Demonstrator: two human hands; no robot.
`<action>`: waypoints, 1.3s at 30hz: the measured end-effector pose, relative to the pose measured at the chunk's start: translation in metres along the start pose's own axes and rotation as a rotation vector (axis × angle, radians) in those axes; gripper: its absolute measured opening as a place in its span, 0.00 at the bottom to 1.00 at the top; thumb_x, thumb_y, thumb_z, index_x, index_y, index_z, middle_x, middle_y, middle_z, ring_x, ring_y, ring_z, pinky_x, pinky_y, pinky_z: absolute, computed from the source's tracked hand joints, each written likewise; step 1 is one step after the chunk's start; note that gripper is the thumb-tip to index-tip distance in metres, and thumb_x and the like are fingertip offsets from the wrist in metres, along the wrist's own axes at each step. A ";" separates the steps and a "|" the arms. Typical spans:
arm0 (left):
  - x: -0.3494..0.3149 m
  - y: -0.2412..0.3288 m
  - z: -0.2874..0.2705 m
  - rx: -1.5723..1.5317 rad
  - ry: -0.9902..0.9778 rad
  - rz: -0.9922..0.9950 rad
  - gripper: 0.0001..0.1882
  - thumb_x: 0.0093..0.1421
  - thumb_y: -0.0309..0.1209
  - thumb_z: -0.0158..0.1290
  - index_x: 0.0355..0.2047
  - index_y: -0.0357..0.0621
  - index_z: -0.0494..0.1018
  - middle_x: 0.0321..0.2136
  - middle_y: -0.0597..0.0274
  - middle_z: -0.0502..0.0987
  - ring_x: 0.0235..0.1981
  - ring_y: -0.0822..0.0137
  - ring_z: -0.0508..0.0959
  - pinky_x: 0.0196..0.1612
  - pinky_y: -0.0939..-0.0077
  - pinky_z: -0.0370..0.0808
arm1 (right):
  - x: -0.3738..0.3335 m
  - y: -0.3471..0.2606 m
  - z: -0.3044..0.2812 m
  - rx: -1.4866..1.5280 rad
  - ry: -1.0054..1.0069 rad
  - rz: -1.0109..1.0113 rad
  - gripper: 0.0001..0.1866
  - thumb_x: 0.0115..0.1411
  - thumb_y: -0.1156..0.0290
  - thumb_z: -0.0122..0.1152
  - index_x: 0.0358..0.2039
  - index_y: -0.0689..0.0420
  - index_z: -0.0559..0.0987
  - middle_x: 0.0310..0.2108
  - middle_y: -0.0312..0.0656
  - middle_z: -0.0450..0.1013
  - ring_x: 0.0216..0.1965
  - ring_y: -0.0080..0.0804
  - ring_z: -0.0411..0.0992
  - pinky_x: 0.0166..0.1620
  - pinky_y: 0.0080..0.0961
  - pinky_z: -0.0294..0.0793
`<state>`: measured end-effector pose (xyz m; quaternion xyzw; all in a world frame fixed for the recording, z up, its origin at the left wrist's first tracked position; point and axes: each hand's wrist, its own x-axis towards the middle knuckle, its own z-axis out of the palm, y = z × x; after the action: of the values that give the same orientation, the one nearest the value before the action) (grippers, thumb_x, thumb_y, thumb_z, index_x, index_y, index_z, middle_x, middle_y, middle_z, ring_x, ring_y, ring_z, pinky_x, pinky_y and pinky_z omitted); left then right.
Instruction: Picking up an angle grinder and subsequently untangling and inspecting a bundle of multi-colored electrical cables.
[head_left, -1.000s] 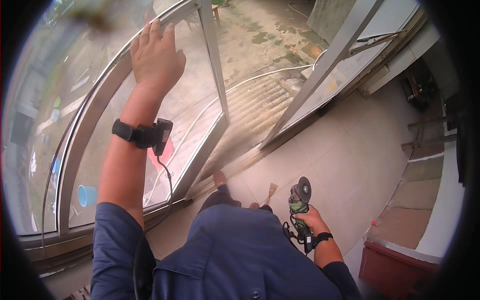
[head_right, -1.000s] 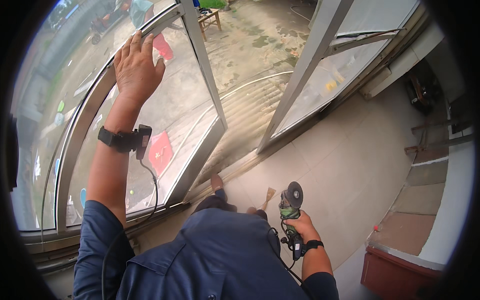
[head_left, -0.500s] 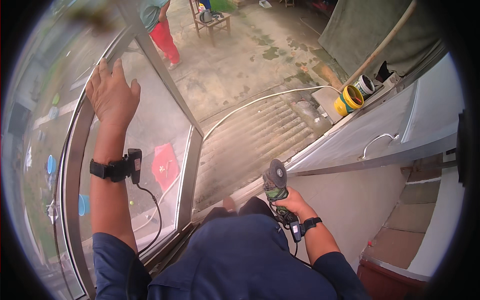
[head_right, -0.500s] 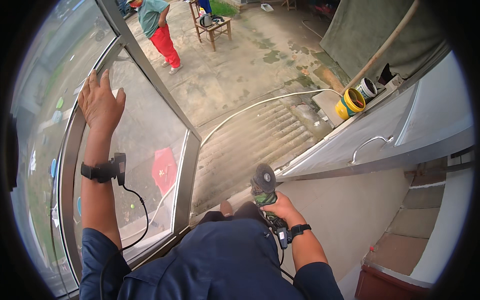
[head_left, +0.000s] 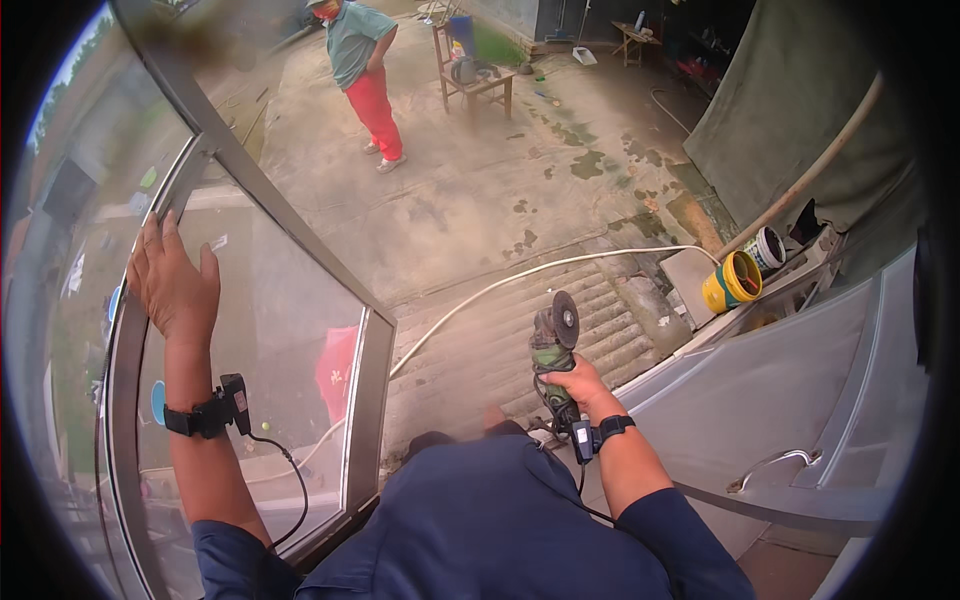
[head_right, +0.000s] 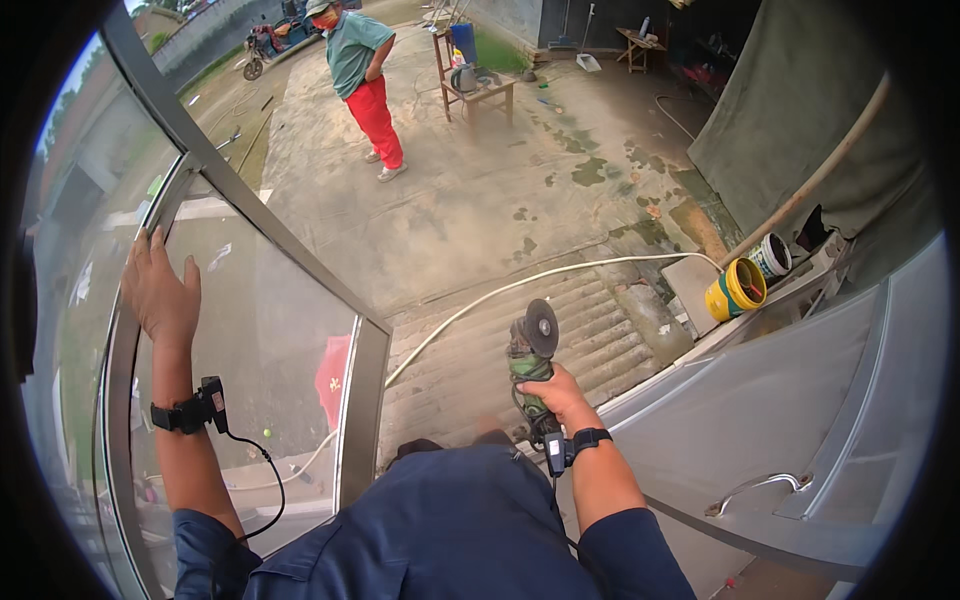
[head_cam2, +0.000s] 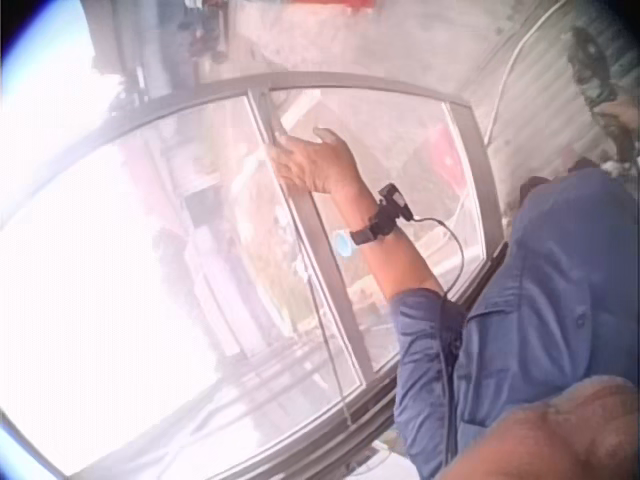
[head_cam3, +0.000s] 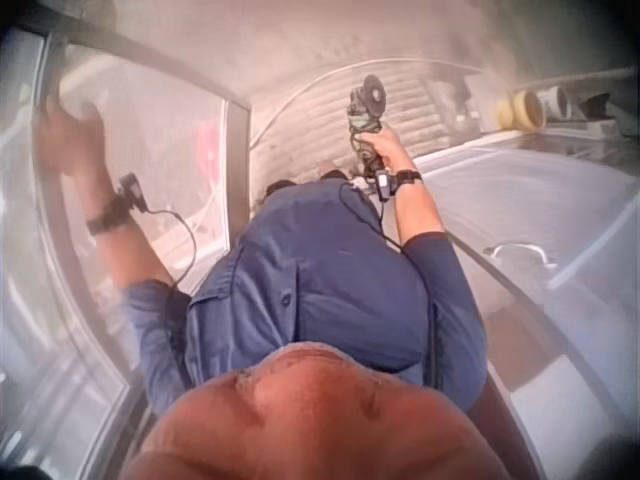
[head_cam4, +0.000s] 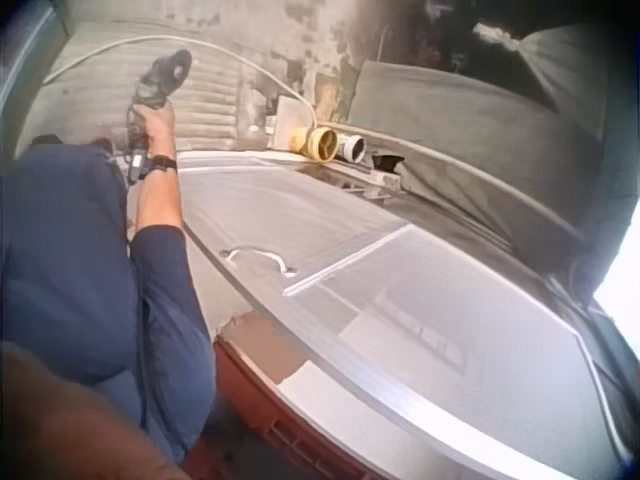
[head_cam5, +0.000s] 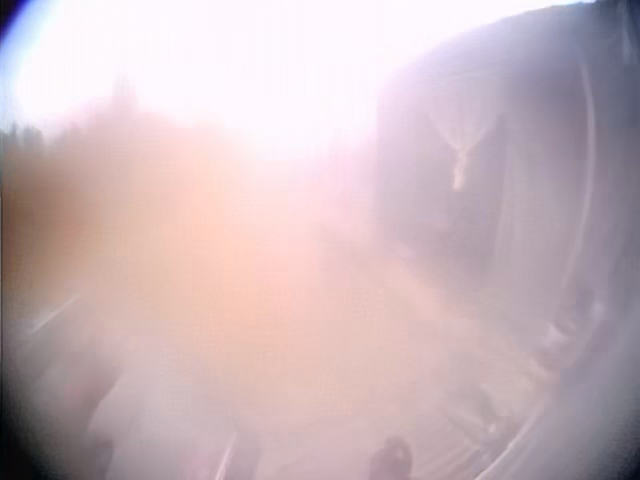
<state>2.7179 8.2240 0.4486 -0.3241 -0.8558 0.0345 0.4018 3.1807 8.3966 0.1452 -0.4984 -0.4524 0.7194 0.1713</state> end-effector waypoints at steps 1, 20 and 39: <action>0.003 -0.002 0.005 0.005 0.002 -0.006 0.30 0.55 0.39 0.56 0.58 0.46 0.66 0.60 0.56 0.65 0.63 0.57 0.61 0.65 0.60 0.54 | 0.014 -0.003 -0.003 -0.003 -0.007 -0.003 0.21 0.45 0.78 0.71 0.42 0.62 0.79 0.36 0.39 0.78 0.34 0.28 0.76 0.40 0.27 0.76; 0.017 -0.085 0.082 0.116 0.518 -0.076 0.18 0.63 0.32 0.55 0.52 0.41 0.72 0.51 0.58 0.76 0.48 0.59 0.77 0.55 0.66 0.70 | 0.172 -0.016 -0.111 0.104 0.312 0.135 0.16 0.49 0.76 0.68 0.39 0.60 0.76 0.28 0.42 0.75 0.23 0.37 0.76 0.26 0.38 0.79; -0.161 0.211 0.259 -0.808 -0.420 -1.211 0.30 0.54 0.35 0.62 0.50 0.28 0.65 0.39 0.45 0.76 0.37 0.61 0.79 0.41 0.69 0.77 | 0.397 -0.154 -0.142 -0.163 0.059 0.280 0.26 0.48 0.77 0.68 0.48 0.63 0.69 0.38 0.47 0.74 0.32 0.41 0.77 0.34 0.43 0.81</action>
<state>2.7205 8.3490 0.0996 0.0939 -0.8888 -0.4476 0.0290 3.0965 8.8235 0.0350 -0.5899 -0.4303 0.6821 0.0415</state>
